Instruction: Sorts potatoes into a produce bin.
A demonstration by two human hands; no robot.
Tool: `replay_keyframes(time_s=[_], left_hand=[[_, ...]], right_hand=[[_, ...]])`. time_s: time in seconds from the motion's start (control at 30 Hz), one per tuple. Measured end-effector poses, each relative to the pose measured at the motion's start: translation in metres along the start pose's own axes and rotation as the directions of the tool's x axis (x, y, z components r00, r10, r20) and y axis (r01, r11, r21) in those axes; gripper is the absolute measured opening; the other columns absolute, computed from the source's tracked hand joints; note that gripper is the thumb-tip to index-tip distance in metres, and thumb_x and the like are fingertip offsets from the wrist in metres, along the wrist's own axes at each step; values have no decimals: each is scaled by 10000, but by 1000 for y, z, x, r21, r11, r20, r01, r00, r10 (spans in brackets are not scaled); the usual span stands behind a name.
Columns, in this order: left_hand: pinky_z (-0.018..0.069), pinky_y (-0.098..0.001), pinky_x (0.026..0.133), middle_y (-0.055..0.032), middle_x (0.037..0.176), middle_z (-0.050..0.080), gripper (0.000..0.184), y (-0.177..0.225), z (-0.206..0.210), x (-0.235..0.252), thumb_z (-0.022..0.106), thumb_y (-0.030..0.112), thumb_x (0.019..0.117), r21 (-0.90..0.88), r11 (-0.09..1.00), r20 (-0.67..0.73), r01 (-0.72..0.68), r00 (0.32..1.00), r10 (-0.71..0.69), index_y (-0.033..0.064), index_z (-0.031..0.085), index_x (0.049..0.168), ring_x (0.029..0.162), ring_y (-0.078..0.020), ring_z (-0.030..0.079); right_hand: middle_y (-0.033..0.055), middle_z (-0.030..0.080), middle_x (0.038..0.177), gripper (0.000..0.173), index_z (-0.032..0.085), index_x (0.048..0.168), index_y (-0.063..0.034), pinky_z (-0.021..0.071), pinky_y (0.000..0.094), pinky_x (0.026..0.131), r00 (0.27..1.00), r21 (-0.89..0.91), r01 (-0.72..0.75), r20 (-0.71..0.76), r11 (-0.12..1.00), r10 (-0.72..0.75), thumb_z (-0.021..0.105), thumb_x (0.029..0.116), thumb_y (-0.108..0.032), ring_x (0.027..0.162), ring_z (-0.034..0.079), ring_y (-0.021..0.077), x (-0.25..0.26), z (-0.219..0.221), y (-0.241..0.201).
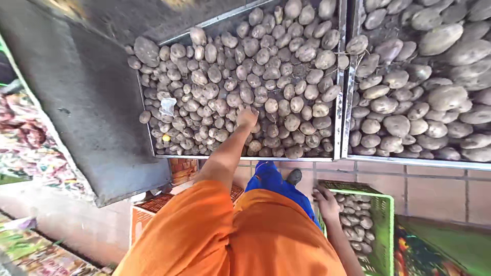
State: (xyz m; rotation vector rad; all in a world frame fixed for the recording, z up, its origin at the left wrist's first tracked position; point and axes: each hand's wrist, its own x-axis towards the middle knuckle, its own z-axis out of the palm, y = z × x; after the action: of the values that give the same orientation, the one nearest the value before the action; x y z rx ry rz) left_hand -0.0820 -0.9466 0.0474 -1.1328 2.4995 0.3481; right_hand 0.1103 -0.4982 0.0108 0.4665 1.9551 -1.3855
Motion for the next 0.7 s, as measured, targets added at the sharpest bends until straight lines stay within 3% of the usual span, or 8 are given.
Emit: replay_keyframes(time_s=[0.2, 0.3, 0.37, 0.43, 0.5, 0.53, 0.6, 0.7], left_hand=[[491, -655, 1012, -261, 1497, 479, 658, 5, 16, 2, 753, 260, 878, 108, 969, 72, -224, 974, 217, 99, 502, 1464, 1339, -466, 516], [519, -505, 1074, -146, 1445, 561, 576, -27, 11, 3, 803, 222, 870, -391, 880, 62, -270, 946, 318, 115, 582, 1391, 1325, -303, 564], [584, -460, 952, -130, 1269, 674, 418, -49, -12, 12, 730, 122, 903, -865, 501, 139, 31, 974, 180, 68, 636, 1307, 1146, -247, 664], [581, -491, 793, -134, 1053, 701, 298, -56, -48, 39, 631, 254, 935, -949, 194, 248, 249, 968, -29, 45, 666, 1145, 944, -255, 682], [575, -477, 886, -122, 1084, 717, 373, -51, -84, 76, 678, 380, 980, -862, 480, 181, 163, 983, -9, 64, 697, 1178, 999, -239, 689], [550, -525, 991, -125, 1205, 711, 471, -43, -101, 91, 689, 454, 964, -669, 740, 180, 64, 981, 78, 101, 675, 1275, 1128, -268, 680], [499, -679, 996, -224, 1332, 627, 706, -17, -118, 106, 667, 615, 914, -211, 970, 317, -122, 930, 186, 62, 613, 1350, 1225, -415, 620], [531, -693, 870, -249, 1244, 664, 460, 14, -115, 110, 733, 356, 885, 61, 953, 485, -297, 843, 232, 0, 689, 1173, 1127, -451, 653]], right_hand=[[192, 567, 1440, 589, 497, 1503, -163, 506, 568, 1036, 927, -562, 370, 275, 740, -254, 622, 976, -393, 1249, 612, 362, 111, 124, -175], [243, 424, 1547, 665, 416, 1560, -218, 524, 627, 974, 949, -745, 303, 296, 594, -113, 604, 974, -469, 1237, 596, 449, 147, 188, -222], [268, 442, 1519, 647, 455, 1536, -217, 534, 661, 911, 954, -818, 287, 294, 499, -67, 631, 964, -464, 1171, 623, 482, 159, 210, -229], [187, 542, 1464, 642, 540, 1469, -251, 548, 607, 922, 951, -778, 303, 287, 551, -117, 716, 884, -451, 1151, 656, 400, 168, 208, -224], [92, 624, 1394, 656, 575, 1441, -165, 564, 425, 988, 942, -397, 288, 281, 871, -183, 803, 844, -315, 1179, 657, 217, 174, 190, -221], [113, 665, 1287, 607, 577, 1413, -88, 617, 398, 856, 953, -75, 215, 234, 974, -193, 762, 845, -192, 1046, 697, 207, 172, 185, -224], [106, 692, 1064, 357, 613, 1262, -49, 619, 439, 687, 985, 322, 95, 104, 942, -134, 596, 918, -140, 859, 696, 232, 169, 186, -247], [25, 709, 939, 128, 727, 997, -95, 564, 328, 718, 961, -63, 256, -87, 965, -261, 700, 903, -177, 825, 667, 125, 188, 208, -306]])
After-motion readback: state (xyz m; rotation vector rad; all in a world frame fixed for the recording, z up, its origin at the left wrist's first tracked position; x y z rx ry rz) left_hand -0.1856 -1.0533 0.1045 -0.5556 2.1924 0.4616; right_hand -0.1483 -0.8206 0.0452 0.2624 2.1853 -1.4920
